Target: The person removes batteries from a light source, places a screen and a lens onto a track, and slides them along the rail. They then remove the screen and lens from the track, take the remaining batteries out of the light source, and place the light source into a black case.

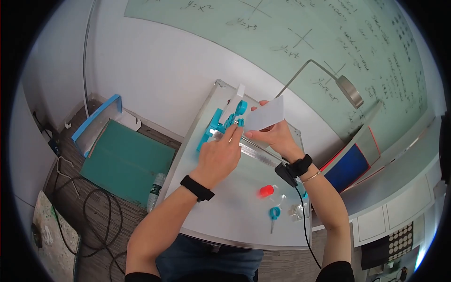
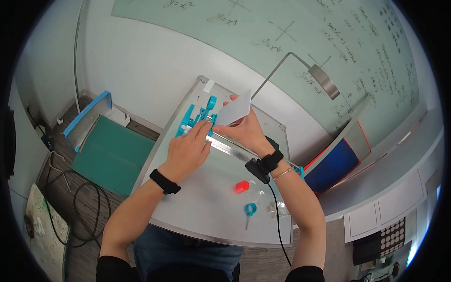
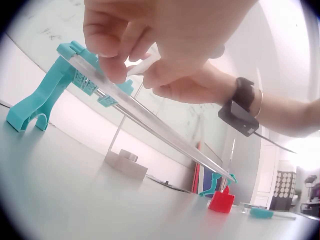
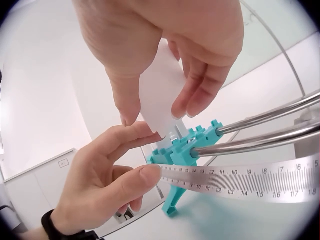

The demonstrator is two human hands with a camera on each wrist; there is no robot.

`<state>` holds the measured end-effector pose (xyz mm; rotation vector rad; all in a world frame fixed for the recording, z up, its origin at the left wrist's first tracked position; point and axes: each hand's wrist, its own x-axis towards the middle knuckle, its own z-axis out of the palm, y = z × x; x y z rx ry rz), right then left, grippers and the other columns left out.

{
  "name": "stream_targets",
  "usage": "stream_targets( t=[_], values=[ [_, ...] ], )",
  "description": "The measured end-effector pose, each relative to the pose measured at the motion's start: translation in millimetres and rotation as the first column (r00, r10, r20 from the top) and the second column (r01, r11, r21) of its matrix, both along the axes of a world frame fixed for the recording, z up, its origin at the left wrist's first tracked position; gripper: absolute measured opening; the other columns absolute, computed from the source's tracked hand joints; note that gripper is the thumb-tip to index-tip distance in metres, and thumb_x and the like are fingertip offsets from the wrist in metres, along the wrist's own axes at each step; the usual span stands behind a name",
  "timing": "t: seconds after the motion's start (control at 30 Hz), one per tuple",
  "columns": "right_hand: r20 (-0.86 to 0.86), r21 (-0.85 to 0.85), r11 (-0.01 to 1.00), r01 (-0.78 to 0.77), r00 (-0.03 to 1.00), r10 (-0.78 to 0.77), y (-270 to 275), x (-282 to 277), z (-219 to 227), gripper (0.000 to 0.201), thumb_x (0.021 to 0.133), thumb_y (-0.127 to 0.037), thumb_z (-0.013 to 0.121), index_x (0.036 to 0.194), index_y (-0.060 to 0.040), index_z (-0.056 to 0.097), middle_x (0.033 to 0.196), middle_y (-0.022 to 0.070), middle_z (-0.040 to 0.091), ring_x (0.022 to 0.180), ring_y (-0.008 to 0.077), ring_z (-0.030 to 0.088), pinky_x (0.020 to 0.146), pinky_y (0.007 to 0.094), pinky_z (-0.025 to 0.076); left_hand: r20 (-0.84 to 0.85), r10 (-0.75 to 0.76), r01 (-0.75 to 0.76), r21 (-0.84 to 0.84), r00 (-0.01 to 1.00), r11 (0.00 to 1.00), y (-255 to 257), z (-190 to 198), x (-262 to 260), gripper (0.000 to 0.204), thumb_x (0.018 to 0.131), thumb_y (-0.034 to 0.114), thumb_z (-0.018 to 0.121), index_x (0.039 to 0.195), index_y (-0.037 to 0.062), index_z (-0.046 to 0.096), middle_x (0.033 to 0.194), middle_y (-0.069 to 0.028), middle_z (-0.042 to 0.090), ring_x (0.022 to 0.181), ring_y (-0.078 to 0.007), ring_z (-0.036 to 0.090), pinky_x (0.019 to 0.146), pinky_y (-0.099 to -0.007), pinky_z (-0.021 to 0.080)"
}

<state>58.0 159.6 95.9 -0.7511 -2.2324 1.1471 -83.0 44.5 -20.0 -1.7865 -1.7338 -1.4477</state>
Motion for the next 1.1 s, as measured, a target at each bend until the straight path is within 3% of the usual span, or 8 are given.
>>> stream_targets(
  t=[0.23,1.1],
  values=[
    [-0.026,0.061,0.998,0.007,1.000,-0.006,11,-10,-14,0.110,0.068,-0.018,0.098,0.151,0.0000,0.028,0.145,0.0204,0.047,0.124,0.0237,0.057,0.100,0.0364,0.053,-0.019,0.025,-0.026,-0.115,1.000,0.993,1,-5,-1,0.049,0.087,0.015,0.070,0.132,0.0038,0.055,0.138,-0.0103,0.061,0.073,-0.0294,0.073,0.058,-0.0394,0.057],
    [0.029,0.147,0.989,0.024,0.999,-0.028,17,-7,-22,0.107,0.069,-0.025,0.097,0.149,-0.0005,0.031,0.138,0.0223,0.051,0.099,0.0219,0.067,0.083,0.0313,0.059,0.003,0.021,-0.021,-0.104,1.000,0.994,2,-5,-5,0.053,0.087,0.014,0.071,0.136,0.0036,0.054,0.132,-0.0122,0.064,0.072,-0.0294,0.073,0.057,-0.0380,0.055]
  ],
)
